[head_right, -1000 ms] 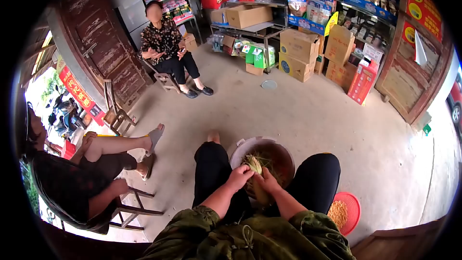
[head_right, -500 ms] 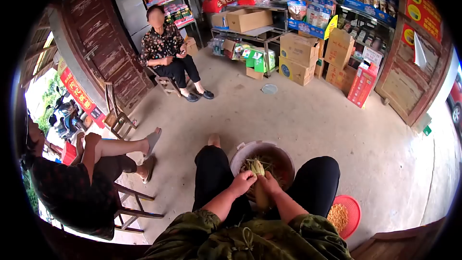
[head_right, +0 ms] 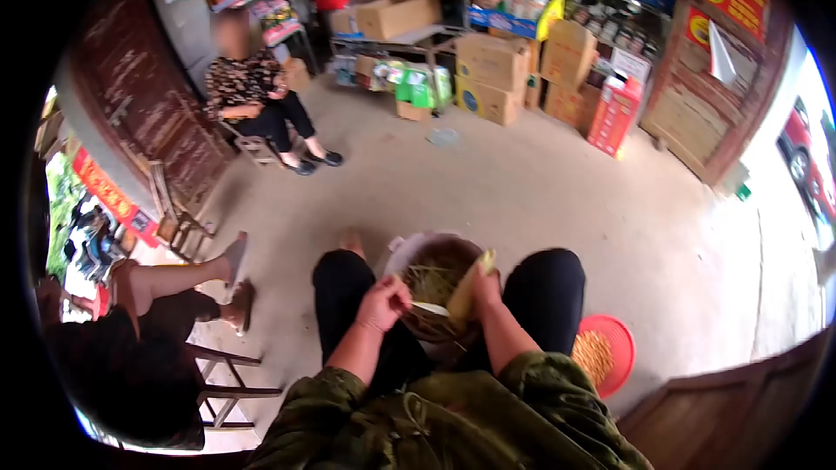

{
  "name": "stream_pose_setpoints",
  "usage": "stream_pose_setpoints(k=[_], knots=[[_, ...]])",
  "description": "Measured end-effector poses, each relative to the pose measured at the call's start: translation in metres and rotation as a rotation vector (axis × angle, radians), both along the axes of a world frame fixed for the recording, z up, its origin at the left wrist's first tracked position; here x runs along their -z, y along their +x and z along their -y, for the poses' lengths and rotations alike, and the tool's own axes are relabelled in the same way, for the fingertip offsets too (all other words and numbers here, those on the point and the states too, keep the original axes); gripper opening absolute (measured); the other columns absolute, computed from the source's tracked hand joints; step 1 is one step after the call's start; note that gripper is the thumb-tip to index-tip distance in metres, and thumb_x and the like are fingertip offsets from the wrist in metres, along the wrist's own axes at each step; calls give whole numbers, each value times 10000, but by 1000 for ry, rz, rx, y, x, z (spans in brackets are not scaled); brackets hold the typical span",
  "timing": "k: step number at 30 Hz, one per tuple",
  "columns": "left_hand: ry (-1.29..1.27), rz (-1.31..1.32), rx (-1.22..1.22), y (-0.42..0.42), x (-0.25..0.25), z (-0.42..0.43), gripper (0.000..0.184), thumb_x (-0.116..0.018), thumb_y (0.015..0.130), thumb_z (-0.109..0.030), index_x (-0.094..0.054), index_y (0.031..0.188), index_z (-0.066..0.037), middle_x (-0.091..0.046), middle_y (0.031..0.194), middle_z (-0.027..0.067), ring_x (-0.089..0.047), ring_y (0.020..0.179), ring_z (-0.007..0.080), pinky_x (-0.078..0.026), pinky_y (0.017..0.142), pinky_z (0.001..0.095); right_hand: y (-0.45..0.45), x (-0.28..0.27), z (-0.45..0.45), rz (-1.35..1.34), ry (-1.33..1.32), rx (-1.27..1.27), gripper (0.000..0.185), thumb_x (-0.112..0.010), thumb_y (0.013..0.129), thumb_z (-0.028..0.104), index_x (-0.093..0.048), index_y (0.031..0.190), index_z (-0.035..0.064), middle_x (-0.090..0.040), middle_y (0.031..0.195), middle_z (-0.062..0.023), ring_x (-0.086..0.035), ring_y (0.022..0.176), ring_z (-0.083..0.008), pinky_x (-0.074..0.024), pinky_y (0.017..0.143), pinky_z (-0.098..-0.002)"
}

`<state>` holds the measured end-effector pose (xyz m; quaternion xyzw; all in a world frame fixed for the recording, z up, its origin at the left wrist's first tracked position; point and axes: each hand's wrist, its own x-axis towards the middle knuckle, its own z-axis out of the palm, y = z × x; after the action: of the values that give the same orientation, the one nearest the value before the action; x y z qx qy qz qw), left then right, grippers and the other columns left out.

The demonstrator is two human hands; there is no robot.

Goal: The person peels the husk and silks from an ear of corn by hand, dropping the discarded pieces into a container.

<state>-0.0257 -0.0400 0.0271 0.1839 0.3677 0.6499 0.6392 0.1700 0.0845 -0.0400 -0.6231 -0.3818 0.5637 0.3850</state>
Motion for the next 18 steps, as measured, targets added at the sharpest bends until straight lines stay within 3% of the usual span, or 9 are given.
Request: stream_pose_setpoints(k=[2, 5, 7, 9, 11, 13, 14, 17, 18], knots=[[9, 79, 2, -2, -7, 1, 167, -542, 900, -125, -484, 746, -99, -427, 652, 18, -453, 603, 156, -399, 548, 285, 7, 21, -14, 91, -48, 40, 577, -520, 892, 457, -467, 1207, -23, -584, 1027, -225, -596, 857, -323, -488, 699, -433], [5, 99, -55, -10, -5, 2, 123, -523, 911, -106, -489, 794, -119, -426, 671, 4, -434, 601, 137, -390, 556, 277, 7, 45, -29, 28, -35, 113, 597, -516, 889, 464, -453, 1212, -34, -571, 1039, -228, -583, 911, -330, -476, 737, -431], [103, 274, -162, -34, 7, -1, 107, -516, 916, -104, -499, 813, -126, -417, 666, -10, -418, 592, 117, -382, 552, 268, 10, 28, -24, 66, -46, 133, 604, -518, 889, 465, -439, 1229, -28, -565, 1050, -219, -573, 943, -327, -470, 764, -434], [147, 237, -245, -46, 6, -5, 115, -507, 924, -109, -508, 812, -133, -449, 671, -12, -441, 602, 117, -416, 565, 273, 11, 31, -24, 79, 28, 115, 610, -521, 891, 466, -424, 1250, -18, -564, 1057, -212, -573, 937, -317, -471, 775, -432], [2, -107, -192, -37, -4, -2, 78, -535, 923, -133, -577, 954, -75, -606, 887, 33, -595, 868, 180, -502, 665, 311, 12, 12, -15, -36, -14, 38, 564, -512, 910, 441, -437, 1251, -3, -569, 1058, -177, -571, 925, -280, -471, 786, -408], [-162, -290, -134, -20, 5, -5, 213, -528, 926, -118, -569, 1116, -31, -612, 1068, 83, -598, 994, 220, -524, 729, 348, 6, 5, -6, -320, -26, -156, 503, -495, 934, 404, -451, 1248, 13, -577, 1046, -134, -567, 909, -238, -470, 784, -383], [-248, -356, -74, -19, 25, -5, 308, -519, 930, -110, -528, 1222, -11, -577, 1162, 101, -583, 1025, 223, -522, 766, 352, 4, 5, 0, -322, -53, -227, 455, -480, 951, 378, -469, 1241, 28, -581, 1029, -105, -560, 904, -207, -468, 781, -363], [-317, -478, 58, -1, 22, -7, 295, -511, 937, -127, -549, 1219, -48, -584, 1144, 75, -571, 1023, 165, -493, 776, 302, -1, -6, 22, -376, -106, -405, 446, -497, 942, 378, -466, 1250, 56, -565, 1047, -100, -544, 917, -203, -467, 783, -362], [-290, -488, 97, 3, 21, -8, 270, -512, 936, -133, -571, 1192, -69, -602, 1109, 58, -578, 1000, 143, -483, 764, 280, -7, -3, 28, -263, -51, -457, 493, -524, 924, 402, -445, 1279, 70, -579, 1075, -121, -562, 951, -218, -466, 810, -357]])
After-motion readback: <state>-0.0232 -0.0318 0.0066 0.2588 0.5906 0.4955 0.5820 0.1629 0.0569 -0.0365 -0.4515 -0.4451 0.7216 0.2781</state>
